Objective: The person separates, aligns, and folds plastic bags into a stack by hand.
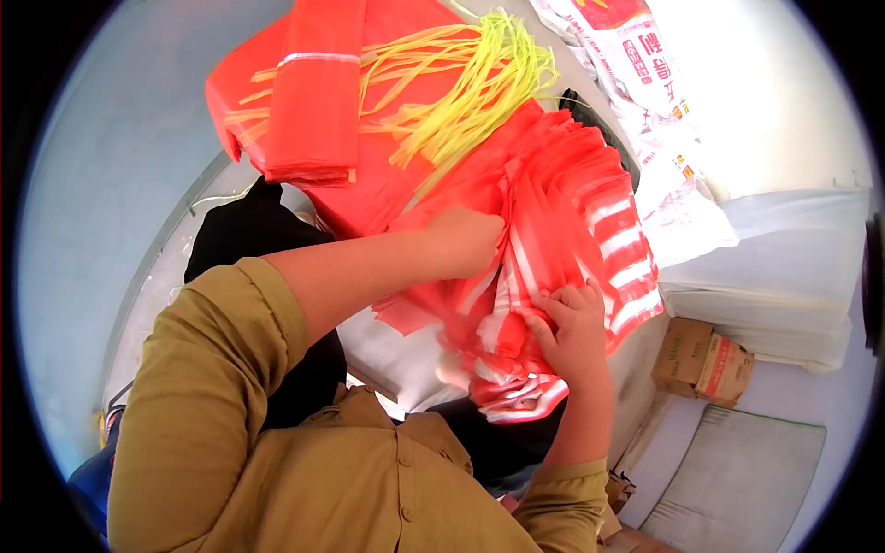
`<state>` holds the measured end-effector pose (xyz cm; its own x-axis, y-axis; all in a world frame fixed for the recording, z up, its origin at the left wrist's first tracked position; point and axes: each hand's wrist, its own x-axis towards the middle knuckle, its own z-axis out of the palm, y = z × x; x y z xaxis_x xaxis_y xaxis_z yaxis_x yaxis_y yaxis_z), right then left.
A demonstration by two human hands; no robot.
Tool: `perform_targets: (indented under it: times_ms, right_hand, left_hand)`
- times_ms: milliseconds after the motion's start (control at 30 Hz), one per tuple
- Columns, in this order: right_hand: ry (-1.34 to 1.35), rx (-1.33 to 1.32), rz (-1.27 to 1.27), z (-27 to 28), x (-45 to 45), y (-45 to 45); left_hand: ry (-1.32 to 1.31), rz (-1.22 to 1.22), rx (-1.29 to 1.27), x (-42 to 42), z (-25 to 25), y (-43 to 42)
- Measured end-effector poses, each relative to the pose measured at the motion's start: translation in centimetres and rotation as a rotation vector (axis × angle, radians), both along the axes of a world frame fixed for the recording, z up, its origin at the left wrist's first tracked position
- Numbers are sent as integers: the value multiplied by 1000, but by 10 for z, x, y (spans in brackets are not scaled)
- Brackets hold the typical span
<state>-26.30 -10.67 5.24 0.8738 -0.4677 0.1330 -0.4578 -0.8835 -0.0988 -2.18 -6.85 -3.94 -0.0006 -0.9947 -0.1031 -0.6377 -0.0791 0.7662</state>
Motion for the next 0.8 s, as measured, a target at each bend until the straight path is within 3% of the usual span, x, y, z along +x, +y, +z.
perform_targets:
  times_ms: [267, 367, 567, 667, 800]
  right_hand:
    - [69, -277, -12, 1, 19, 28]
    - [96, -238, -15, -1, 22, 23]
    - [64, 54, -364, 2, 57, 28]
    - [58, -55, -321, -13, 66, 24]
    - [134, -35, -260, -17, 61, 13]
  left_hand:
    - [101, 40, -6, -37, -2, 36]
    - [176, 98, -5, -43, 0, 38]
    - [389, 60, -167, -67, 1, 60]
    - [388, -161, -92, -67, -16, 52]
    - [389, -206, -196, -69, -31, 57]
